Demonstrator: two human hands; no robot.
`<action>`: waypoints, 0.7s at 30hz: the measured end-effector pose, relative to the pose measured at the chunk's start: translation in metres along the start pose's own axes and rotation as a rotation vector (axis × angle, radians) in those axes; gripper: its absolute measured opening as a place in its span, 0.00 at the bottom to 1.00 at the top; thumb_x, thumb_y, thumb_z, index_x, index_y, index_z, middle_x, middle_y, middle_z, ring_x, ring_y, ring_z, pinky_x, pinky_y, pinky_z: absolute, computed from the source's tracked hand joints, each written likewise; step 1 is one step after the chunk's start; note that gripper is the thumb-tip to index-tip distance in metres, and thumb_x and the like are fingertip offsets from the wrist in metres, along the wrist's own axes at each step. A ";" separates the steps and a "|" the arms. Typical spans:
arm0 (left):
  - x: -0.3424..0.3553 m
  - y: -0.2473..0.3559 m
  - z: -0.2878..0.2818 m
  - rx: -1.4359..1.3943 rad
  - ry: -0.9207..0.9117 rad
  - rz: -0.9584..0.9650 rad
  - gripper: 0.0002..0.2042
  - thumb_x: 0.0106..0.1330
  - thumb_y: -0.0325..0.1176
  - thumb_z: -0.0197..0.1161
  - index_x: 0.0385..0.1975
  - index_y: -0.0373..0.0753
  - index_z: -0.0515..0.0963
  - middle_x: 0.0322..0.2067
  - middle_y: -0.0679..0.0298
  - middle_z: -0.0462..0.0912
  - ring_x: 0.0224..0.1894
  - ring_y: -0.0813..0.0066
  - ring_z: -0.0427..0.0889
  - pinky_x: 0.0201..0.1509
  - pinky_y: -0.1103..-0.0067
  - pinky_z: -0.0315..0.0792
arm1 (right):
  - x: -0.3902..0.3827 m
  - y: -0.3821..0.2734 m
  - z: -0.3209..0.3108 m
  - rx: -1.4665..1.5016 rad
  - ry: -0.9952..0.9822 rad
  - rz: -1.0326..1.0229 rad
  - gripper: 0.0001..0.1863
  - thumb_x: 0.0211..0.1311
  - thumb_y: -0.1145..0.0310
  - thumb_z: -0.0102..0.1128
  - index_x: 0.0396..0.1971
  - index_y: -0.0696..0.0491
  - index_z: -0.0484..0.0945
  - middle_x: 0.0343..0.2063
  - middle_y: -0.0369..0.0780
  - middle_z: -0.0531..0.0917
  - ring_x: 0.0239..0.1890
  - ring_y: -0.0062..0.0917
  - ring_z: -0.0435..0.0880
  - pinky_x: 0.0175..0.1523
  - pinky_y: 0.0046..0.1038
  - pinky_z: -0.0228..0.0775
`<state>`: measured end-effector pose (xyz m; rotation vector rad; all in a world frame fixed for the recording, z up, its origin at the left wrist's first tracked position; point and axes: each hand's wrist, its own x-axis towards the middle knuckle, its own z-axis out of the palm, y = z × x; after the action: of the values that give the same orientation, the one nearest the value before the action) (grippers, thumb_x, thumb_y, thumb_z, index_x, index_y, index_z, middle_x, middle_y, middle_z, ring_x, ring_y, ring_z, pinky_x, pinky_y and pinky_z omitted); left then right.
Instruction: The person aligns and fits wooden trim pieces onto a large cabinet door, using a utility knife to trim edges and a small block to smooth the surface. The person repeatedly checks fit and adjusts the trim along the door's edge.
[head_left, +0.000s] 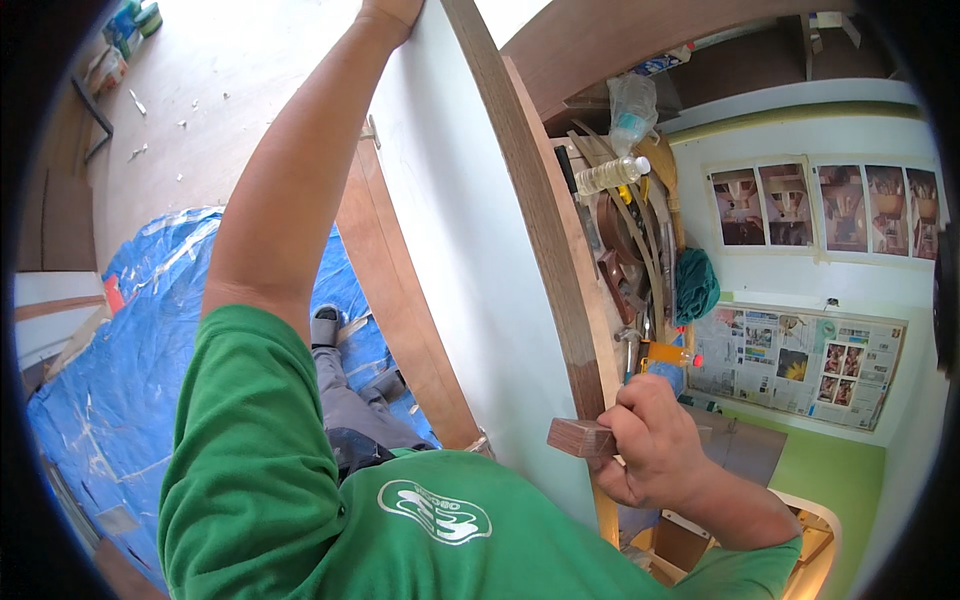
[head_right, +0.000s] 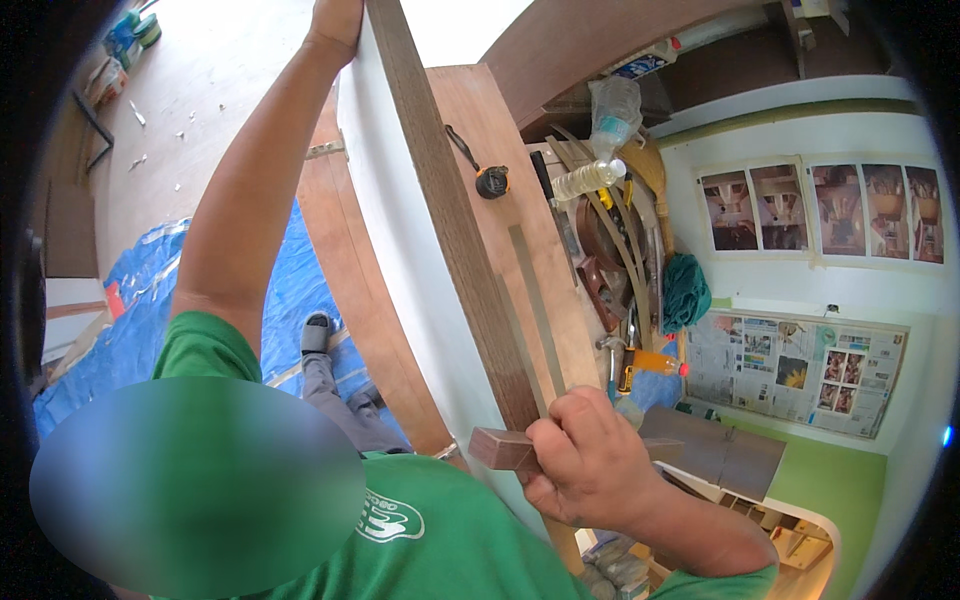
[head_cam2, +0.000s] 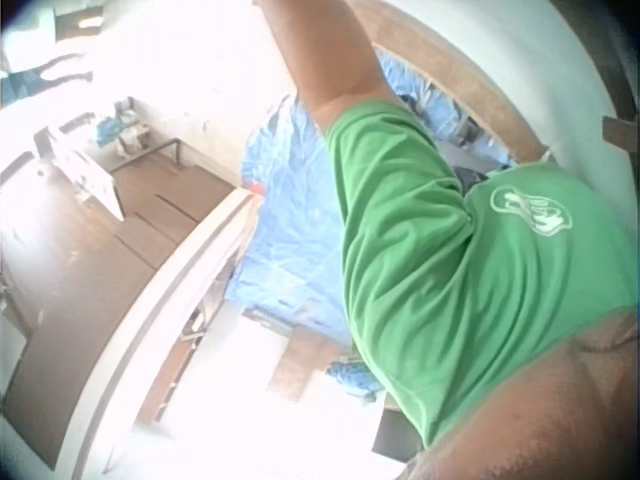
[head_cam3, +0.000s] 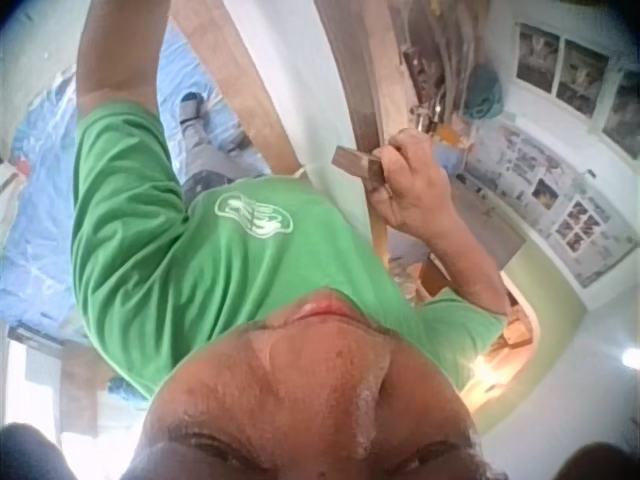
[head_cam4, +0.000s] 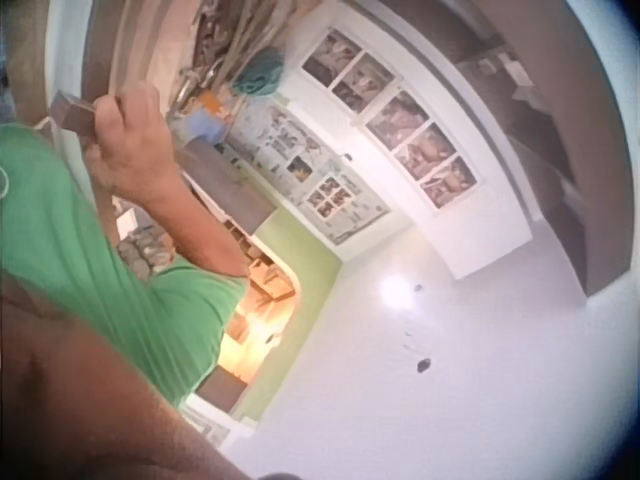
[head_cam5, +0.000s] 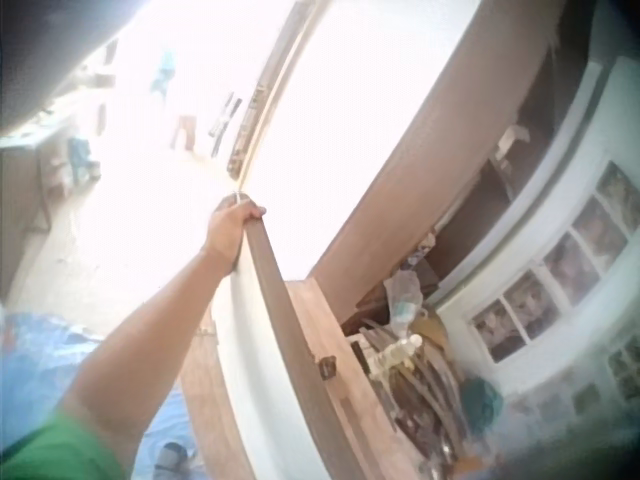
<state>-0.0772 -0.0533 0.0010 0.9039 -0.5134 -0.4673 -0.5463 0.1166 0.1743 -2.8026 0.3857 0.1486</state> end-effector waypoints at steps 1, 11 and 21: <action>-0.001 0.002 0.001 0.023 0.025 0.002 0.05 0.58 0.32 0.65 0.30 0.38 0.80 0.31 0.63 0.81 0.37 0.71 0.79 0.44 0.75 0.74 | 0.003 -0.003 0.001 -0.023 0.002 -0.004 0.31 0.35 0.72 0.76 0.44 0.55 0.72 0.35 0.45 0.74 0.37 0.43 0.78 0.38 0.40 0.75; -0.014 0.012 0.007 0.302 0.099 0.074 0.16 0.59 0.40 0.66 0.34 0.30 0.80 0.39 0.46 0.84 0.46 0.53 0.80 0.55 0.66 0.73 | 0.045 0.006 0.001 -0.080 0.025 -0.043 0.26 0.38 0.69 0.79 0.34 0.54 0.68 0.30 0.44 0.72 0.29 0.43 0.75 0.31 0.41 0.68; -0.018 0.023 0.003 0.304 0.054 0.033 0.17 0.61 0.40 0.65 0.37 0.29 0.78 0.40 0.42 0.84 0.46 0.51 0.81 0.55 0.64 0.73 | 0.148 0.030 -0.012 -0.156 0.119 -0.068 0.19 0.64 0.64 0.73 0.32 0.55 0.68 0.28 0.46 0.71 0.28 0.45 0.74 0.31 0.43 0.69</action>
<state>-0.0895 -0.0325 0.0181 1.1942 -0.5578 -0.3384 -0.4127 0.0486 0.1554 -2.9831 0.3179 -0.0039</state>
